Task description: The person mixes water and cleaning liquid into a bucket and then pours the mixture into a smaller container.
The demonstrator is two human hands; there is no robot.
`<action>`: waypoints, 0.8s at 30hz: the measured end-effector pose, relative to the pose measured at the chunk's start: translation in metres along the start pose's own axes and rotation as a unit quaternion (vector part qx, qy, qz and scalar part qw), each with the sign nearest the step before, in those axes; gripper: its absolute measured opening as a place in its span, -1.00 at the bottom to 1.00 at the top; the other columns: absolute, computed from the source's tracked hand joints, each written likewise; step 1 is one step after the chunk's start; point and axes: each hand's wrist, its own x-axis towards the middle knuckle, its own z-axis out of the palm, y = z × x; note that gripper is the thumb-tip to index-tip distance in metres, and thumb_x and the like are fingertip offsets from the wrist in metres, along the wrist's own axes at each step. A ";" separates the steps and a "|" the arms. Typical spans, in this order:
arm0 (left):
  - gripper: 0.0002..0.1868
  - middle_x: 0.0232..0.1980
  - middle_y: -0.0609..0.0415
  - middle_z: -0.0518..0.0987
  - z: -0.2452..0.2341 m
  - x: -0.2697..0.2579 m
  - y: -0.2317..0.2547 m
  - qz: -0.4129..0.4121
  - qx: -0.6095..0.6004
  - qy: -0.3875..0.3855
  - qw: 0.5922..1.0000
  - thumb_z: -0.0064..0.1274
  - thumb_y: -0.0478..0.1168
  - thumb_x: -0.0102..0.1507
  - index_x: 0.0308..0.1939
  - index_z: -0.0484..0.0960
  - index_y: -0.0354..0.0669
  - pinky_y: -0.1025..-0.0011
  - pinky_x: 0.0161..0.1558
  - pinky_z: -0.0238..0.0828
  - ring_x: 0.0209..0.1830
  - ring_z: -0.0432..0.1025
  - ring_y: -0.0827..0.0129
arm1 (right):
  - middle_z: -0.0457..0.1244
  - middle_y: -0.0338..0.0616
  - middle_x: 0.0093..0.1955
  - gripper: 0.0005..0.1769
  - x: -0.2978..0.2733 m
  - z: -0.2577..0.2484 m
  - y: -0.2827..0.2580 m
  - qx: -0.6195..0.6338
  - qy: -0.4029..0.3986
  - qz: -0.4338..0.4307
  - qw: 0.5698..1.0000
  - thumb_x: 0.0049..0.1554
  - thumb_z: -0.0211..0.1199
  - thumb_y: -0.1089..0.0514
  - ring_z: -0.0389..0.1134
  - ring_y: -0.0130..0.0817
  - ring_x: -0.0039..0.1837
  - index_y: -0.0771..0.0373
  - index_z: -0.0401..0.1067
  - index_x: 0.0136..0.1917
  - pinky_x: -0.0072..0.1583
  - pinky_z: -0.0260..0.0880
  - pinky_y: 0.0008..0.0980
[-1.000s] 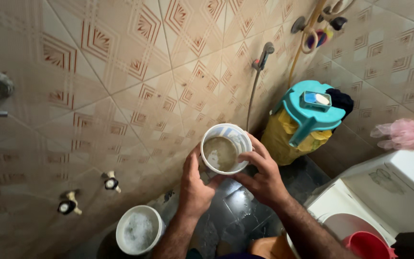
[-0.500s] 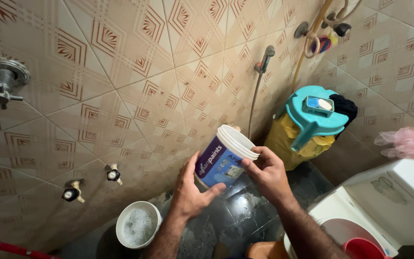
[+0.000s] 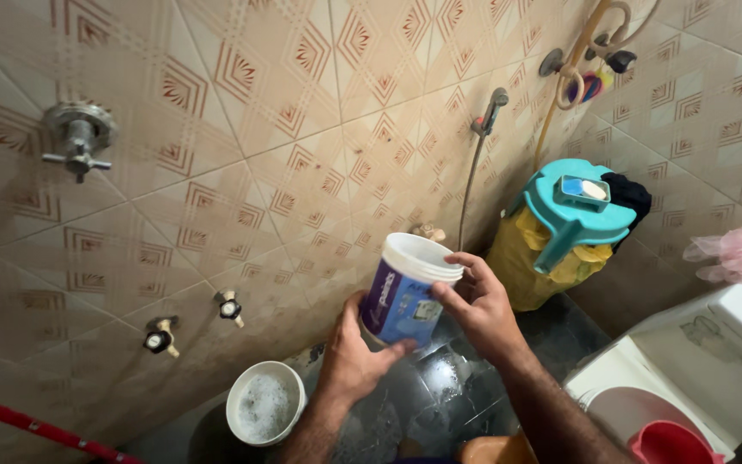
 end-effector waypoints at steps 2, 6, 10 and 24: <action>0.06 0.22 -0.10 0.56 -0.009 -0.007 -0.006 -0.013 -0.007 -0.010 1.000 0.53 -0.03 -0.14 0.34 0.27 -0.18 0.23 0.23 0.42 0.25 0.49 0.16 | 0.40 -0.04 0.08 -0.44 -0.009 0.012 -0.007 0.019 -0.048 -0.017 0.999 0.09 0.37 0.28 0.43 -0.35 0.15 0.29 0.26 0.32 0.17 0.51 -0.32; 0.06 0.23 -0.13 0.53 -0.033 -0.020 -0.020 0.029 0.018 0.002 0.999 0.56 -0.11 -0.13 0.33 0.26 -0.20 0.21 0.21 0.42 0.27 0.46 0.12 | 0.28 0.11 0.28 -0.40 -0.029 0.042 -0.023 -0.016 -0.117 -0.077 0.990 0.01 0.47 0.33 0.34 -0.23 0.33 0.28 0.29 0.27 0.31 0.43 -0.20; 0.04 0.23 -0.16 0.52 -0.059 -0.035 -0.023 0.108 0.005 0.059 0.992 0.54 -0.16 -0.13 0.34 0.29 -0.21 0.20 0.19 0.43 0.26 0.45 0.09 | 0.08 0.16 0.59 -0.43 -0.045 0.075 -0.034 -0.129 -0.136 -0.208 0.960 -0.07 0.55 0.33 0.16 -0.13 0.57 0.28 0.37 0.15 0.45 0.31 -0.14; 0.07 0.33 -0.20 0.35 -0.117 -0.070 -0.039 0.100 -0.010 0.069 0.992 0.50 -0.02 -0.02 0.41 0.20 -0.26 0.17 0.27 0.36 0.35 0.34 0.06 | 0.24 0.07 0.36 -0.45 -0.067 0.129 -0.008 0.022 -0.106 -0.119 0.987 0.05 0.45 0.36 0.36 -0.21 0.32 0.29 0.32 0.27 0.32 0.45 -0.20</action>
